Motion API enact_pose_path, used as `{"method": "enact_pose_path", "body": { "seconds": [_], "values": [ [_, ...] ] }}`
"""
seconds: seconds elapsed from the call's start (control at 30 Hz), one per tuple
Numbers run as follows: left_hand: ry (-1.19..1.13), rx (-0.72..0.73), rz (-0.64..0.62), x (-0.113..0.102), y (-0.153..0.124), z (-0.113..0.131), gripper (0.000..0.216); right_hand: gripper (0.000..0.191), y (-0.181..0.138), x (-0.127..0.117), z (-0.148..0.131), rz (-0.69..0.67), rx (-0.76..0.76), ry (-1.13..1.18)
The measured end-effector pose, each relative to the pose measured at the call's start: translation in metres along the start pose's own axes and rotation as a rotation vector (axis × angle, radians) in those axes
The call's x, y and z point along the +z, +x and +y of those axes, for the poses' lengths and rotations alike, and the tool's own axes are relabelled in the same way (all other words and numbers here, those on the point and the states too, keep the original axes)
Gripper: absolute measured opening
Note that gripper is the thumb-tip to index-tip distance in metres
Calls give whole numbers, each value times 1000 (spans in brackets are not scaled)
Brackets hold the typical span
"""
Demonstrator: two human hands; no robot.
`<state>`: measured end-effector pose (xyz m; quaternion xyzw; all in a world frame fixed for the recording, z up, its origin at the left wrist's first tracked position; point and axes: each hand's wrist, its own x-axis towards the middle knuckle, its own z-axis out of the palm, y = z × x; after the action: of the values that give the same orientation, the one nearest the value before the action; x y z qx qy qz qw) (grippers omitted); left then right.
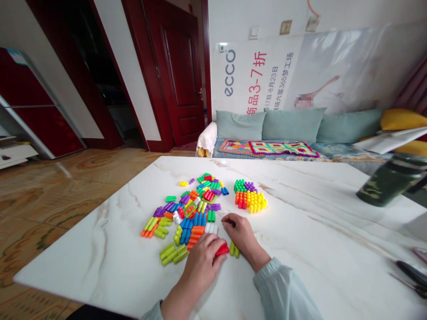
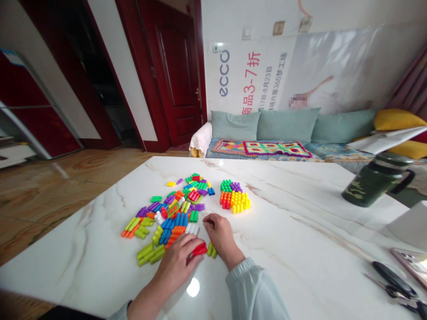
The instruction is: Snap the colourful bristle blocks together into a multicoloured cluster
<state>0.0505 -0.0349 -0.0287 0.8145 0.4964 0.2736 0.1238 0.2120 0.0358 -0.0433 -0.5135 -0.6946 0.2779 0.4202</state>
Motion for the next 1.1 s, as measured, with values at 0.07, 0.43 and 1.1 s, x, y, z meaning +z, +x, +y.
{"method": "enact_pose_path", "body": {
  "seconds": [0.07, 0.43, 1.1],
  "values": [
    [-40, -11, 37, 4, -1, -4, 29, 18, 0, 0, 0, -1, 1, -7],
    [-1379, -526, 355, -18, 46, -7, 41, 20, 2, 2, 5, -15, 3, -39],
    [-279, -76, 357, 37, 133, -15, 23, 23, 4, 5, 3, 14, 44, -153]
  ]
}}
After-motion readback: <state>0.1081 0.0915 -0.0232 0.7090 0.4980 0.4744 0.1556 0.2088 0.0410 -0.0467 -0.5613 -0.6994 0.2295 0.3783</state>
